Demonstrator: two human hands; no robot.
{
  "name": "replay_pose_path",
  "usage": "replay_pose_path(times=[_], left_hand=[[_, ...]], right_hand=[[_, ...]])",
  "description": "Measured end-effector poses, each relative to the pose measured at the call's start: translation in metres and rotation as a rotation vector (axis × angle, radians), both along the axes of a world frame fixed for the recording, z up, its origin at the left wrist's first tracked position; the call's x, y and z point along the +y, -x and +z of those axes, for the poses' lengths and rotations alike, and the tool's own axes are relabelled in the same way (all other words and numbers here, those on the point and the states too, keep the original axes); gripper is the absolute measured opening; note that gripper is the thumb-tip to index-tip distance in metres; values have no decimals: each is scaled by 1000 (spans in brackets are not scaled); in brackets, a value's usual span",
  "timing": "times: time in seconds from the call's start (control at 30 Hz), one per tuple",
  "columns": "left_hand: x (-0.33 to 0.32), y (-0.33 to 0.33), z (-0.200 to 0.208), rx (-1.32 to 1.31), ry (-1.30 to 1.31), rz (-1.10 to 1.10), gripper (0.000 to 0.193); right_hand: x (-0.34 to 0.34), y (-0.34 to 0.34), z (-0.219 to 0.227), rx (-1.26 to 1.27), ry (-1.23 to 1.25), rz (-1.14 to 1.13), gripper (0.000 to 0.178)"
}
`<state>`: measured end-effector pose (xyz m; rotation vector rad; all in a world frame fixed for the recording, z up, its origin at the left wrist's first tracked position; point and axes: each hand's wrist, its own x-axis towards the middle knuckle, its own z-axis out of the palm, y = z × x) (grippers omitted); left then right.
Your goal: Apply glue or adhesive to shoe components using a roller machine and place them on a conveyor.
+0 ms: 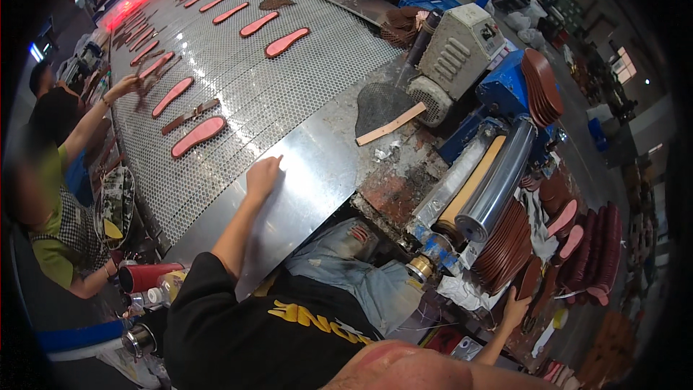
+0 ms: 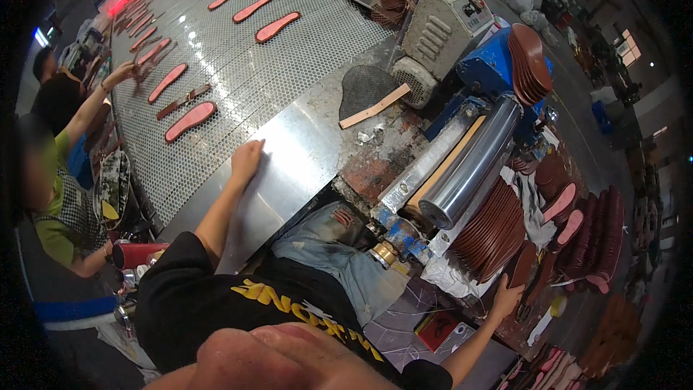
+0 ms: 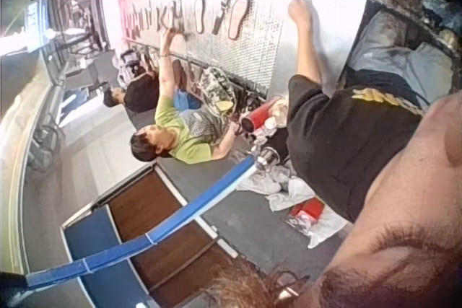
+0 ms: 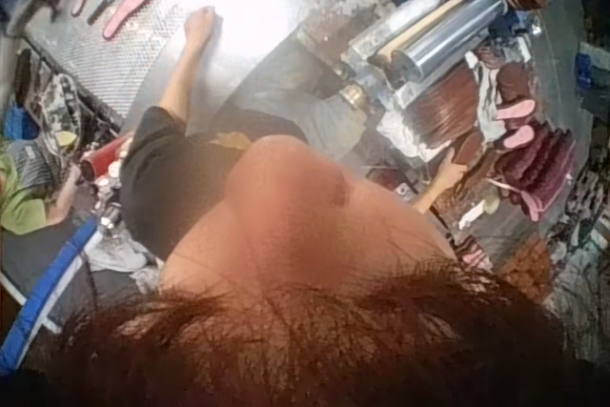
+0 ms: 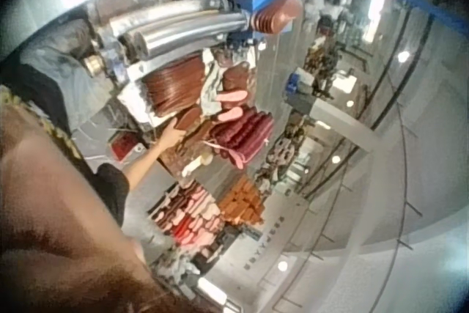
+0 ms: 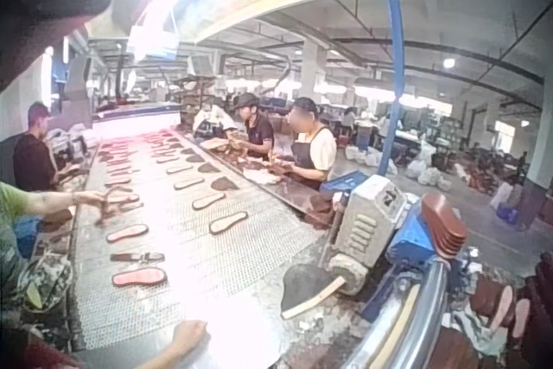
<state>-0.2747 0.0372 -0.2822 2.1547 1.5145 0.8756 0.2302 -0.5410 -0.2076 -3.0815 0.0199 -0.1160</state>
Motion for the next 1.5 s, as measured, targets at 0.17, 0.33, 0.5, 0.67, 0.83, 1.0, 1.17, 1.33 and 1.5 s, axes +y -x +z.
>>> replay_pose_path(times=[0.17, 0.33, 0.5, 0.67, 0.83, 1.0, 1.17, 1.33, 1.5], left_hand=[[-19, -18, 7, 313, -132, -103, 47], [-23, -14, 8, 315, -133, -85, 49], [-21, -14, 5, 285, -138, -78, 49], [-21, -14, 4, 240, -117, -95, 50], [-21, -8, 4, 191, -81, -87, 51], [-20, -7, 3, 200, -90, -86, 51], [-16, -10, 1, 95, -70, -66, 49], [-15, -9, 2, 117, -62, -79, 49], [-15, -7, -1, 141, -82, -84, 50]], right_hand=[[-6, -2, -4, -31, 36, -19, 91], [2, 1, 0, -28, 27, -32, 93], [-5, -11, -1, -3, -86, -25, 98], [-17, -28, -4, 48, -153, -34, 105], [-22, -40, 0, 225, -209, -44, 119], [-12, -40, 2, 275, -254, -83, 122], [-52, -78, -33, 270, -294, -44, 124], [-49, -78, -34, 260, -310, -56, 125], [-30, -62, -18, 273, -291, -83, 124]])
